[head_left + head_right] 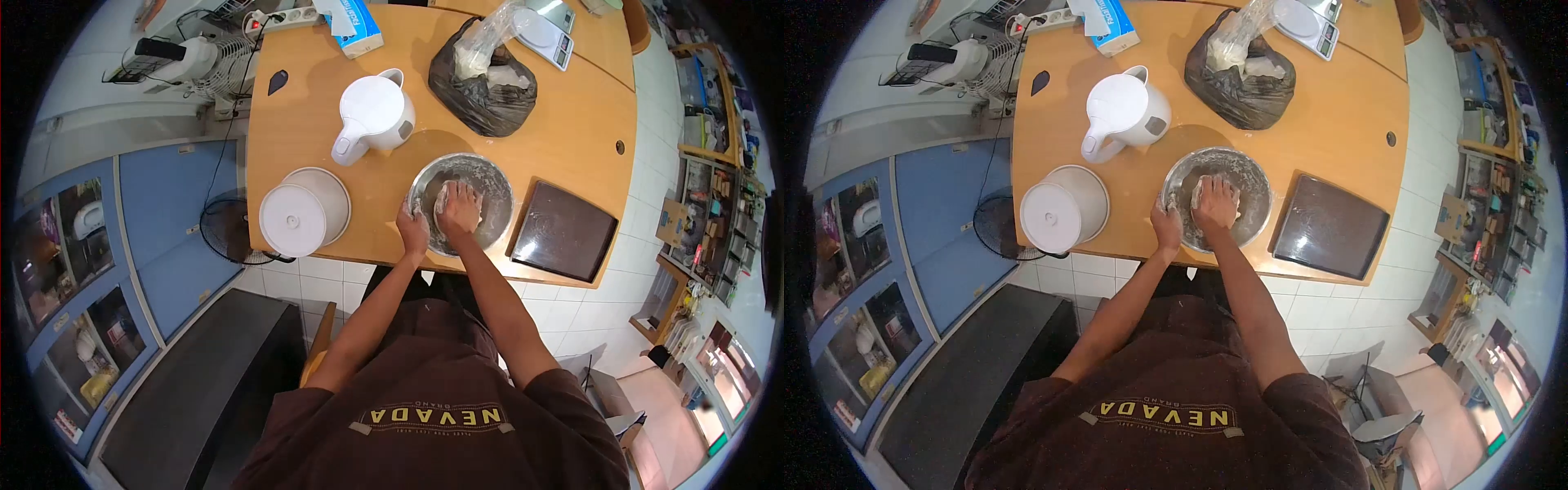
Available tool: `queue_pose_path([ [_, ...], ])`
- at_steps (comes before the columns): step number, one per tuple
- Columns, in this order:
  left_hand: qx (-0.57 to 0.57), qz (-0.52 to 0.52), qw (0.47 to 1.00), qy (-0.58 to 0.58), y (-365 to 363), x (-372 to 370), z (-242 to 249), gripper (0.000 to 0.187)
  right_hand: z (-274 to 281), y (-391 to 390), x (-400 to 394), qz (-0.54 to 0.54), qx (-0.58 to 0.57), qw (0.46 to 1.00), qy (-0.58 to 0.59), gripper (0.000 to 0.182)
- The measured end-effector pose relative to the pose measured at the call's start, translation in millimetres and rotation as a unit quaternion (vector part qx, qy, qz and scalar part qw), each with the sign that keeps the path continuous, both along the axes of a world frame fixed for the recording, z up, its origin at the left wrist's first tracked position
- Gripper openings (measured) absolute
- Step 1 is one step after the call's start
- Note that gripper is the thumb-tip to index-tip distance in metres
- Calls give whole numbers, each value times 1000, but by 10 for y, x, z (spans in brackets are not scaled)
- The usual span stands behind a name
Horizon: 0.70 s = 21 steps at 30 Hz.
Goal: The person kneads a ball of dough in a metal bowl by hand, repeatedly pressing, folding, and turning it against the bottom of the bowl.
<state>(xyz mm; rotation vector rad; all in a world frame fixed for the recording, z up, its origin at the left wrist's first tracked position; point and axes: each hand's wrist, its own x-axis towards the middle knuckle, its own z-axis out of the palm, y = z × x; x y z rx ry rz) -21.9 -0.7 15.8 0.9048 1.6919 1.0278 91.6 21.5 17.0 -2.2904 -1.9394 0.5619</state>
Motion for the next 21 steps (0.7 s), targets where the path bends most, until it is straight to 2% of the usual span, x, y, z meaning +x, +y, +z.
queue_pose_path([
  [2,-58,1,998,1,-51,-18,-68,42,4,101,-8,-6,-3,1000,-9,31],
  [5,-85,30,996,-1,-123,6,-132,42,-13,292,-34,-17,-20,1000,-13,30],
  [8,-47,13,999,-11,-206,-19,-242,44,-116,423,-56,-53,-14,998,-23,29],
  [11,-75,7,997,10,-169,-5,-120,48,-172,481,-60,-104,-29,994,-13,29],
  [14,-50,32,997,-43,-146,29,-65,50,-199,512,-67,-132,-19,991,5,30],
  [15,-43,34,998,-6,-156,43,-77,50,-209,484,-63,-138,-10,990,9,31],
  [17,-30,38,997,66,-132,81,-114,50,-214,406,-24,-96,14,995,6,31],
  [21,1,45,999,-28,-131,47,-197,49,-133,405,146,-15,25,997,71,27],
])
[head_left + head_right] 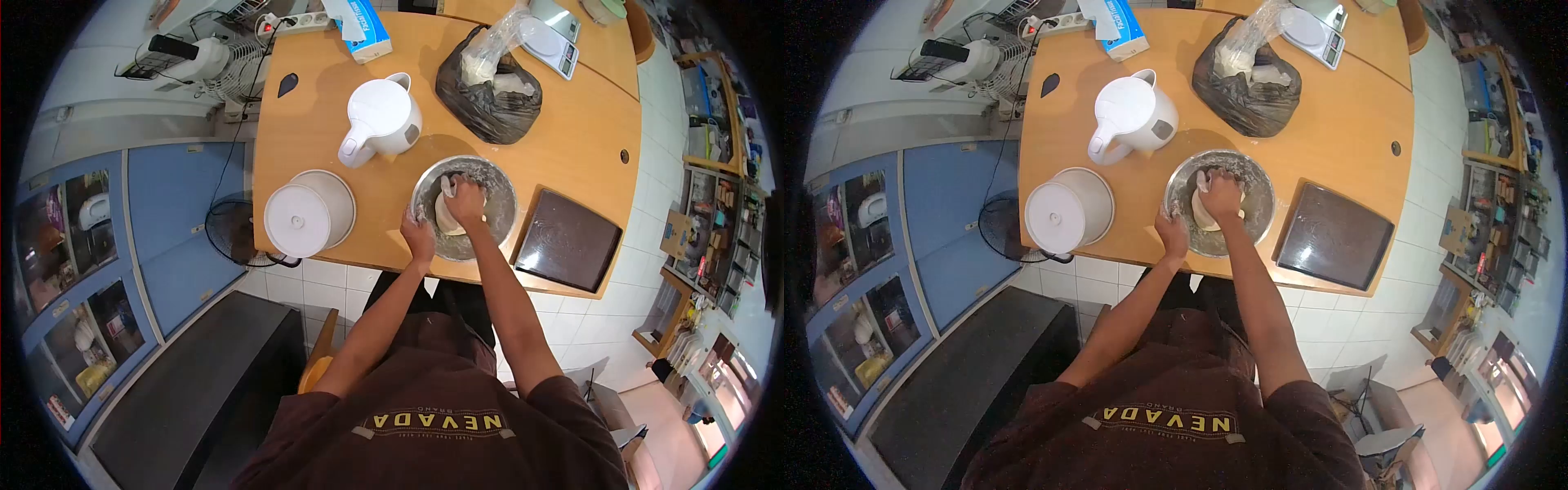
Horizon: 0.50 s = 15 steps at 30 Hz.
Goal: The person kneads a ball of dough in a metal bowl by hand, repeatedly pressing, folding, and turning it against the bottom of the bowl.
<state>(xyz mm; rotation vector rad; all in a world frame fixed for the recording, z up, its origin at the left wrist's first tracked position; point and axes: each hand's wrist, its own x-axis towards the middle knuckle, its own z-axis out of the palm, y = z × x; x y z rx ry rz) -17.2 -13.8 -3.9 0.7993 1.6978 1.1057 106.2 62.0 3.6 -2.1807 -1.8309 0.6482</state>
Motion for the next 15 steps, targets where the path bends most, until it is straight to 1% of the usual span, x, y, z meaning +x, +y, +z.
queue_pose_path([
  [2,14,5,1000,-15,8,-3,-45,48,59,-41,160,21,-17,996,81,25],
  [3,-7,3,1000,-10,13,-6,-76,48,135,-31,217,32,-25,992,120,25],
  [5,-52,-1,999,3,1,-16,-139,48,289,-61,297,69,-15,989,127,28],
  [7,-19,17,999,22,24,37,6,47,417,-110,309,89,-8,988,129,29],
  [8,-4,27,999,33,23,59,76,47,449,-152,283,76,-13,990,116,30],
  [10,2,42,998,39,17,84,63,43,475,-233,188,47,-21,994,91,31],
  [11,5,49,998,42,16,93,53,42,485,-267,148,49,-17,996,79,30],
  [13,-19,12,999,33,34,50,70,42,493,-319,55,55,-9,997,55,30],
  [14,-31,-7,999,29,44,26,79,42,499,-361,-11,63,9,998,6,29],
  [15,-19,1,999,38,34,29,32,40,523,-410,-84,70,26,996,-43,29],
])
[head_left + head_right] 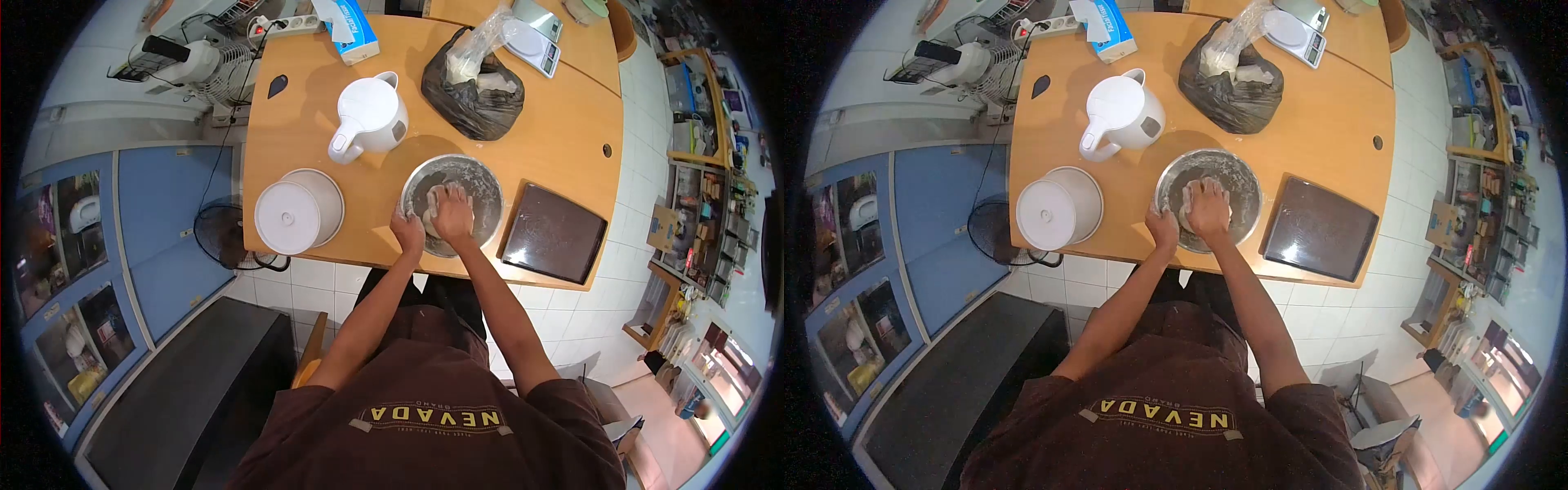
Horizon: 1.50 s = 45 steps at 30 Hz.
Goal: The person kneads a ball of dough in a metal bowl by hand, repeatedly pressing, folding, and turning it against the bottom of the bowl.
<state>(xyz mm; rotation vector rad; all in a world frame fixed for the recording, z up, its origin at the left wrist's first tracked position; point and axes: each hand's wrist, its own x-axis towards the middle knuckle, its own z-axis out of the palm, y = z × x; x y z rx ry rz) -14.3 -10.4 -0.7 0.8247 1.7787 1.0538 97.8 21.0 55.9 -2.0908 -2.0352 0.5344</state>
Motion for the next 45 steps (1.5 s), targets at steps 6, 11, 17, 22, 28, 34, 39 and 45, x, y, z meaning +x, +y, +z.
queue_pose_path([
  [6,21,29,999,4,-15,65,-87,31,-202,-272,-86,6,-54,998,-38,35],
  [11,-29,-14,999,-37,31,5,22,30,-263,-179,-157,-38,-86,995,-45,38],
  [17,-11,32,999,-29,-31,45,-77,29,-383,-48,-194,-57,-58,996,-40,41],
  [22,-50,-55,997,7,-23,-78,-19,36,-250,180,-171,-90,-118,989,-23,40],
  [28,1,7,1000,14,-101,41,25,49,-496,223,-182,-139,-33,989,-46,31],
  [34,25,-1,1000,0,-122,22,-82,46,-525,208,26,-37,-42,998,-3,35],
  [39,40,52,998,-12,-91,123,-33,44,-300,263,171,6,-58,994,89,32],
  [45,21,42,999,-4,-43,90,-63,40,-173,167,188,2,-21,996,86,29],
])
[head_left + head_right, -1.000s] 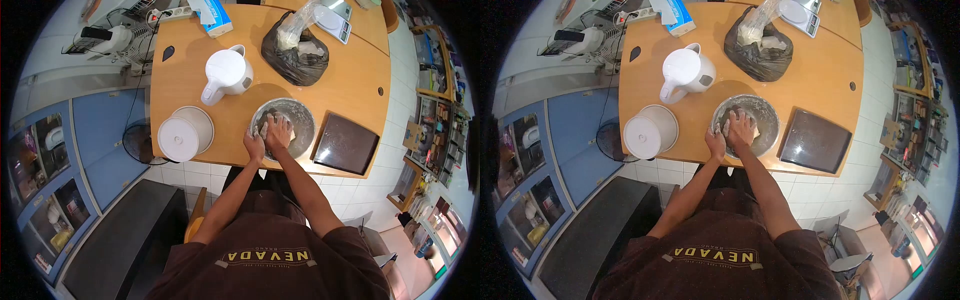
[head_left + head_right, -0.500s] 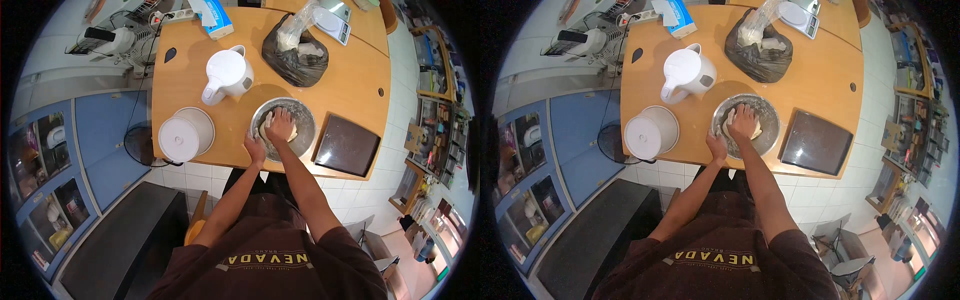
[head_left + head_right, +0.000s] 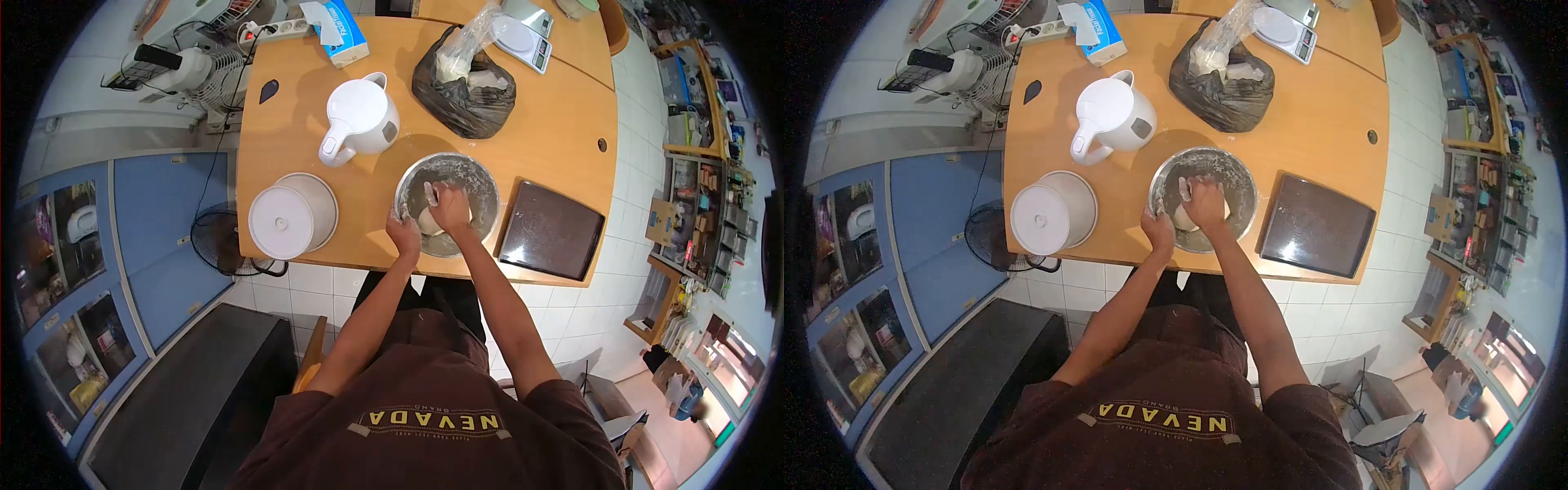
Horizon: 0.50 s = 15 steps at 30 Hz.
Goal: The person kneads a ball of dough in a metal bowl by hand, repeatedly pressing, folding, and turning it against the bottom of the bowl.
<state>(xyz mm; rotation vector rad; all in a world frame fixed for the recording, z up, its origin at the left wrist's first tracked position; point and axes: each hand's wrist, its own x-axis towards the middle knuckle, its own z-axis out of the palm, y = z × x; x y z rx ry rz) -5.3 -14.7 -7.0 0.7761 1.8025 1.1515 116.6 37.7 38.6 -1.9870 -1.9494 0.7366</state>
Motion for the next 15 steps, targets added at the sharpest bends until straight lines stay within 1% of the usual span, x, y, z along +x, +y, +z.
queue_pose_path([
  [3,-15,2,1000,-8,6,4,-2,38,8,-102,-34,-38,-109,993,10,32],
  [5,-11,0,1000,-11,-2,-7,-22,35,-73,-268,-83,-13,-11,998,-58,32],
  [6,-14,-5,1000,-21,2,-13,-22,34,-19,-320,-125,0,38,995,-91,32],
  [8,-19,-14,999,-38,16,-20,-26,34,84,-377,-157,-27,22,995,-88,35],
  [9,-24,-15,999,-25,13,-18,-32,34,151,-383,-177,-41,15,995,-86,36],
  [11,-31,-19,999,4,14,-14,-45,33,45,-436,-207,-51,21,993,-108,37],
  [14,26,-43,999,-1,-25,-33,61,34,-85,-456,-238,-60,31,991,-118,40],
  [15,12,-51,999,-14,-8,-49,98,34,-129,-462,-255,-62,32,991,-116,42],
])
